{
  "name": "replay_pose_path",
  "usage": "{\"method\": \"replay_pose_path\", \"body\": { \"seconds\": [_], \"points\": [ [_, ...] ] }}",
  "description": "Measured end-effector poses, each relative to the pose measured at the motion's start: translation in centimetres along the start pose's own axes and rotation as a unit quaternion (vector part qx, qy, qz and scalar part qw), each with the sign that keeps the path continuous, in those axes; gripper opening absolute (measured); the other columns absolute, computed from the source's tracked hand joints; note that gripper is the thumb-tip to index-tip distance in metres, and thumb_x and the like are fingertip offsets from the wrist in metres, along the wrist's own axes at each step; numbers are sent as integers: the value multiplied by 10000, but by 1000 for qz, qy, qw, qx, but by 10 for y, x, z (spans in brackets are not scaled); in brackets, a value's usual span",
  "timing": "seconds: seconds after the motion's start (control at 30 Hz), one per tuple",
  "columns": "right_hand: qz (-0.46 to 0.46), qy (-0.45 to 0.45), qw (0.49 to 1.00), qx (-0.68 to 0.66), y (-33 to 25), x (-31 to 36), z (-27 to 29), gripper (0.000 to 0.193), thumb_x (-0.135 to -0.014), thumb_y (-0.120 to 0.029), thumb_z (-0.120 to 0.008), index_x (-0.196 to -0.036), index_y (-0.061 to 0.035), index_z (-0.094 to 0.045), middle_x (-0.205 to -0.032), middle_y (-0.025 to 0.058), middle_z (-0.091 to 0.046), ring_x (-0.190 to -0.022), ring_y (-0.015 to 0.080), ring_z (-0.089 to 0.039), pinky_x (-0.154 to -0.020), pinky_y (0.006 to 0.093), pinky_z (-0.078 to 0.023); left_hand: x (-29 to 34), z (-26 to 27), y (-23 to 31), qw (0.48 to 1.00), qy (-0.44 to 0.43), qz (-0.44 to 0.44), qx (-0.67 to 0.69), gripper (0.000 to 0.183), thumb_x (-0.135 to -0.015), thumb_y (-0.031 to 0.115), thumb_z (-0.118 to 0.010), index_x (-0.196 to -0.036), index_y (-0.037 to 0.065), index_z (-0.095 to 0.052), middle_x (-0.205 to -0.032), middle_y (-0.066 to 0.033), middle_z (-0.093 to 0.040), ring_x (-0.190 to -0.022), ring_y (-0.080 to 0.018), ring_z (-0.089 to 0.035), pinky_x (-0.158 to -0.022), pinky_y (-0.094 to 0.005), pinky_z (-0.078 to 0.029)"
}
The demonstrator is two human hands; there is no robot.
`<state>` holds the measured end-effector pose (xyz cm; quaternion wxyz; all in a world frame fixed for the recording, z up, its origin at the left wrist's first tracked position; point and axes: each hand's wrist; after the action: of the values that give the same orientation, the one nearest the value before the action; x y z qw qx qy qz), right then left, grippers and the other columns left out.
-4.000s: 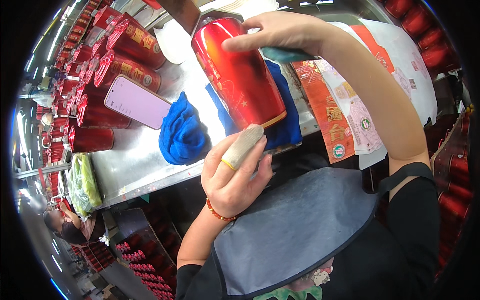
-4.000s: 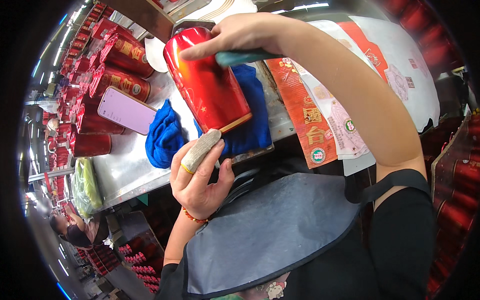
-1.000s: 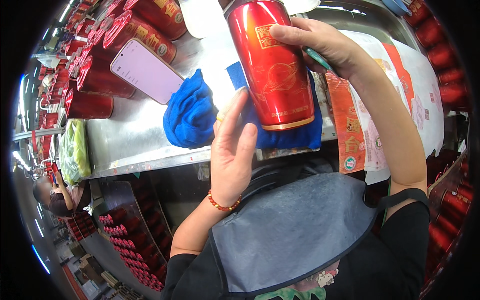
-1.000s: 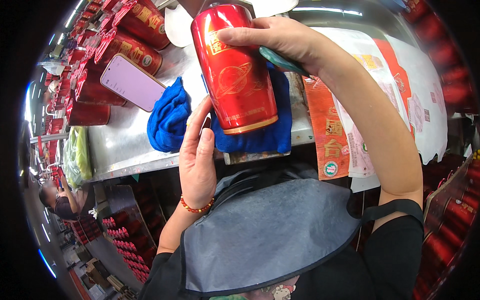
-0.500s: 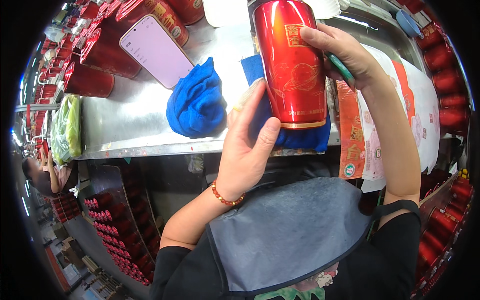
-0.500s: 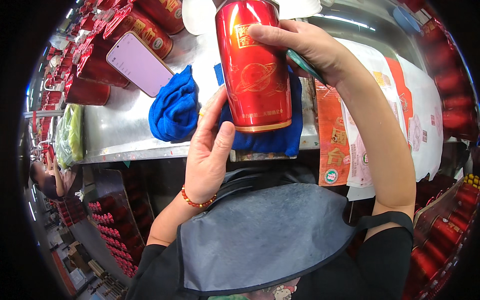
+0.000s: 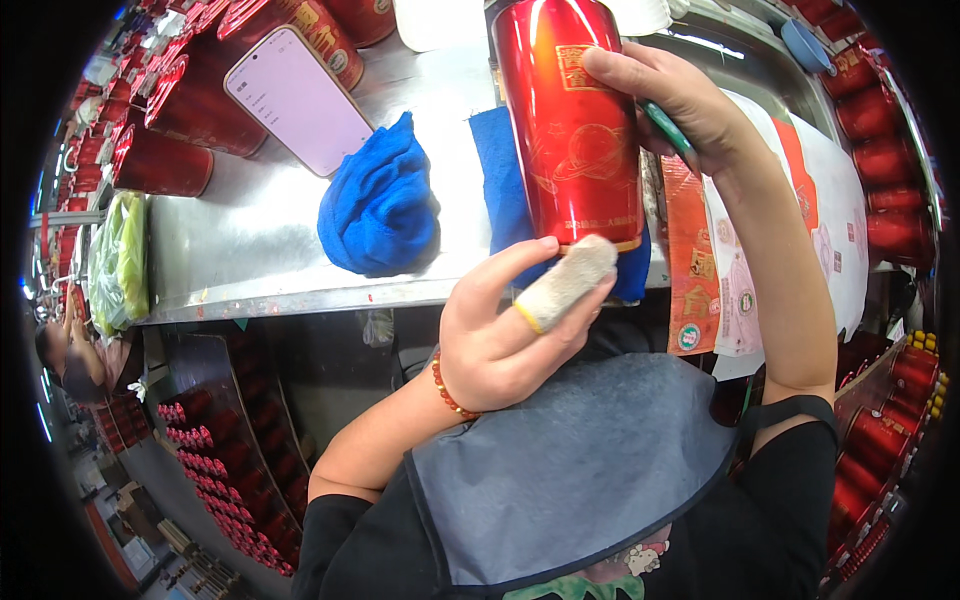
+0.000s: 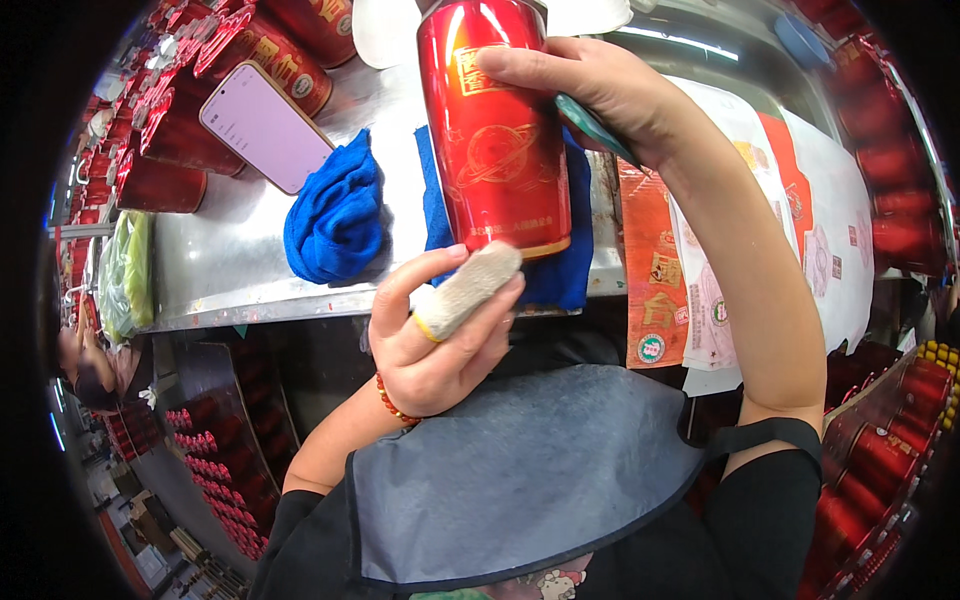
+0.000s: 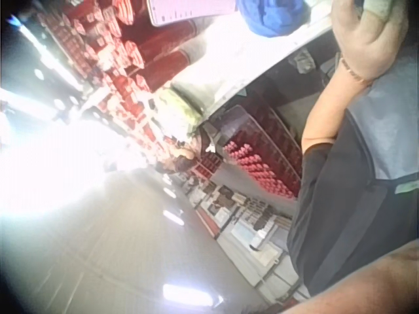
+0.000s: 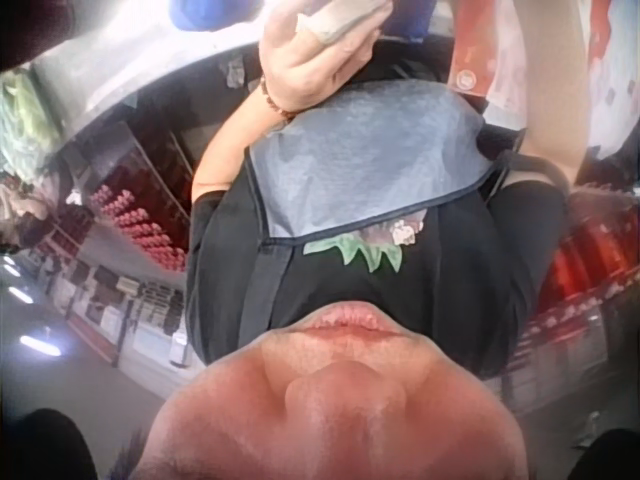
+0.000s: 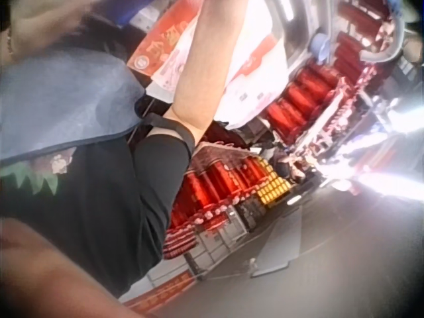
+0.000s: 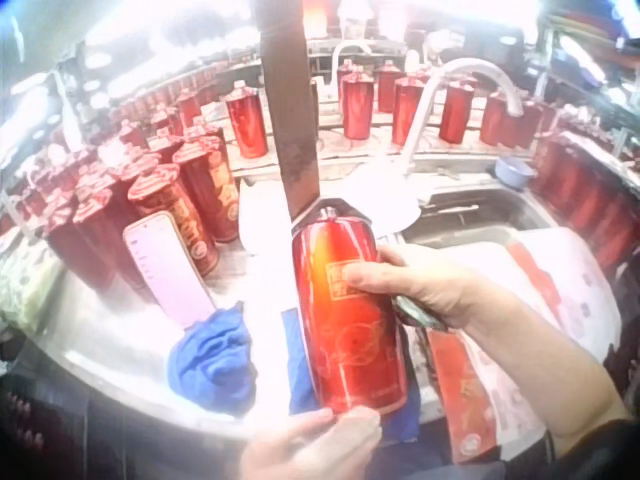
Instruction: The person wipes the exterior of red cylindrical cans with a green sponge and a blue cloth. They rotate each can to clean all sides, then place it on a nearby tray. The process is repeated for multiple cans.
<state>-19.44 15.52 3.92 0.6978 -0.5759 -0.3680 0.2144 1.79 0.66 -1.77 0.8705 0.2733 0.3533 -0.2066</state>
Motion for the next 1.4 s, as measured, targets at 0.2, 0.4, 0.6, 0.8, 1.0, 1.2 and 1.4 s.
{"method": "replay_pose_path", "body": {
  "seconds": [0.2, 0.4, 0.6, 0.8, 1.0, 1.2, 1.4],
  "points": [
    [-14, -4, 999, 33, 5, -2, 15, 792, -809, -647, -793, -1204, 15, -612, -848, 32, -688, -667, 49, -654, -560, 204, -533, -1, -5, 4, 999, 28, -8, -16, 341, -704, -9, -805, -1042, 42, -795, -1149, -80, -724, -1098, -292, -679, -876, -375, -601],
    [19, 18, 999, -37, 36, -16, 14, 735, -762, -653, -823, -1127, -38, -654, -749, -16, -633, -616, 25, -594, -481, 171, -411, 6, 5, 7, 999, 4, 34, -18, 323, -762, -33, -758, -1081, 5, -786, -1179, -131, -723, -1099, -305, -685, -926, -365, -587],
    [25, 22, 992, 121, -6, -6, -2, 963, -743, -674, -811, -1325, 54, -566, -1212, 205, -700, -1070, 287, -725, -913, 365, -595, -4, 2, 4, 997, -12, -30, -77, 328, -713, 6, -800, -1037, 57, -809, -1100, -50, -728, -1103, -300, -678, -821, -358, -580],
    [43, 41, 987, 149, 2, -10, 6, 977, -754, -745, -772, -1293, 52, -599, -1126, 204, -716, -986, 235, -737, -836, 323, -604, -7, 0, 7, 998, -23, -11, -56, 341, -748, 16, -783, -1089, 45, -791, -1143, -88, -731, -1113, -306, -665, -891, -380, -574],
    [42, -20, 999, -14, 28, -13, 13, 883, -718, -685, -835, -1266, -21, -642, -872, 36, -685, -674, 62, -619, -509, 179, -454, 11, 7, 5, 999, -8, 34, -40, 367, -761, -38, -729, -1123, 10, -767, -1181, -141, -725, -1132, -318, -671, -934, -382, -577],
    [54, 20, 998, 14, 6, -1, -3, 919, -685, -618, -890, -1269, 44, -636, -1061, 159, -742, -931, 209, -737, -834, 300, -592, 1, 2, 6, 995, -16, -22, -100, 372, -696, -28, -764, -1056, 53, -808, -1118, -71, -731, -1142, -298, -656, -890, -344, -578],
    [39, 2, 998, 57, 2, -4, 0, 974, -721, -641, -851, -1343, 47, -553, -1209, 204, -701, -1051, 288, -732, -919, 378, -603, -6, -6, 11, 996, -30, 5, -85, 387, -744, 144, -822, -1130, 135, -802, -1146, -13, -738, -1133, -249, -558, -965, -357, -465]
  ]
}}
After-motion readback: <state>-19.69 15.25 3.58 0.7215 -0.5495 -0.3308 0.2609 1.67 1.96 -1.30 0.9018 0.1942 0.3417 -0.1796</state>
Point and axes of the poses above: each hand's wrist, its own x-axis away from the middle knuckle, its own z-axis out of the back of the hand, y = z × x
